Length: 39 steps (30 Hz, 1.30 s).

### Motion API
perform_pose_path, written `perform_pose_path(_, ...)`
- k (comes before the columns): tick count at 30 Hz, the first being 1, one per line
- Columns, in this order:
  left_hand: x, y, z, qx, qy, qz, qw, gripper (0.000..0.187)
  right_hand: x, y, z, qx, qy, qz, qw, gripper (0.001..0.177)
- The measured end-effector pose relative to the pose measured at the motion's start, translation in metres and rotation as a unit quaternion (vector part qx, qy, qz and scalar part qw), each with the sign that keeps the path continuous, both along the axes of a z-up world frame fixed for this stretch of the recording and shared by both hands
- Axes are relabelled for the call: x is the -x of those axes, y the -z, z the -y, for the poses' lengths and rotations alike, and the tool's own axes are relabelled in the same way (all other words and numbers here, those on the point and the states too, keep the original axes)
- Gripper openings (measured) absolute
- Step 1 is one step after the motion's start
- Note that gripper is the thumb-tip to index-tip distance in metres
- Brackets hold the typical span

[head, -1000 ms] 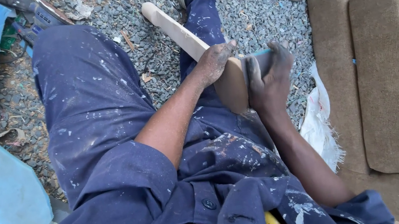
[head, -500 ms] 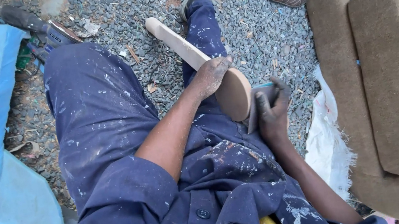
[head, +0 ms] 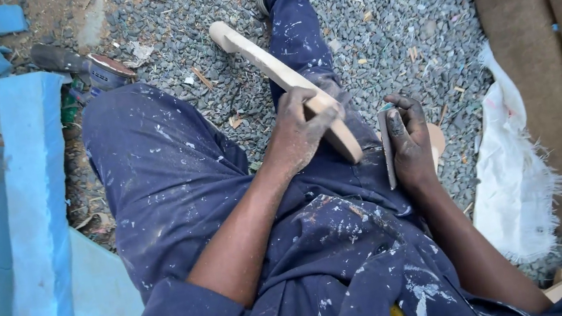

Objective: The person sits on the ground and sands a wooden piece with a circular end using a sanding block. They rotate the piece to sand the circular face and edges, then sand the long handle section.

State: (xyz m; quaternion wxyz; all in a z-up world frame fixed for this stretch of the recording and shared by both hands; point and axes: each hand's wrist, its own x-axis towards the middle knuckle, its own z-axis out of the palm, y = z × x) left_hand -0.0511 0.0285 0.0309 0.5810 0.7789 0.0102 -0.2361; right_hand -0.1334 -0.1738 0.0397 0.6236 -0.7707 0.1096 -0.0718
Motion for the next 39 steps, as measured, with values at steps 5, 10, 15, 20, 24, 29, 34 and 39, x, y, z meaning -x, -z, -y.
perform_pose_path(5, 0.0, 0.018, -0.018, -0.022, -0.083, -0.078, 0.993, 0.051, 0.006, -0.004, -0.004, 0.011, -0.027, -0.038, 0.999, 0.041)
perform_pose_path(10, 0.003, 0.033, -0.018, -0.016, -0.13, -0.154, 0.979, 0.075, 0.007, -0.015, -0.009, 0.034, -0.023, -0.087, 0.995, 0.038)
perform_pose_path(15, 0.001, 0.04, -0.022, -0.008, -0.163, -0.169, 0.972, 0.067, 0.007, -0.015, -0.008, 0.023, -0.021, -0.106, 0.994, 0.037)
perform_pose_path(20, 0.003, 0.041, -0.022, 0.018, -0.18, -0.174, 0.968, 0.051, 0.005, -0.02, -0.01, 0.037, -0.027, -0.115, 0.992, 0.037)
perform_pose_path(24, 0.005, 0.022, -0.022, 0.044, -0.195, -0.163, 0.966, 0.048, 0.003, -0.024, -0.012, 0.033, -0.026, -0.128, 0.991, 0.037)
perform_pose_path(29, 0.007, 0.018, -0.021, 0.015, -0.139, -0.148, 0.979, 0.046, 0.003, -0.024, -0.013, 0.036, -0.024, -0.132, 0.99, 0.037)
perform_pose_path(34, 0.004, 0.02, -0.019, 0.008, -0.075, -0.12, 0.99, 0.056, 0.004, -0.031, -0.014, 0.051, -0.022, -0.141, 0.989, 0.038)
perform_pose_path(39, 0.003, 0.018, -0.016, 0.068, -0.114, -0.157, 0.979, 0.061, 0.005, -0.016, -0.003, 0.046, -0.023, -0.156, 0.986, 0.044)
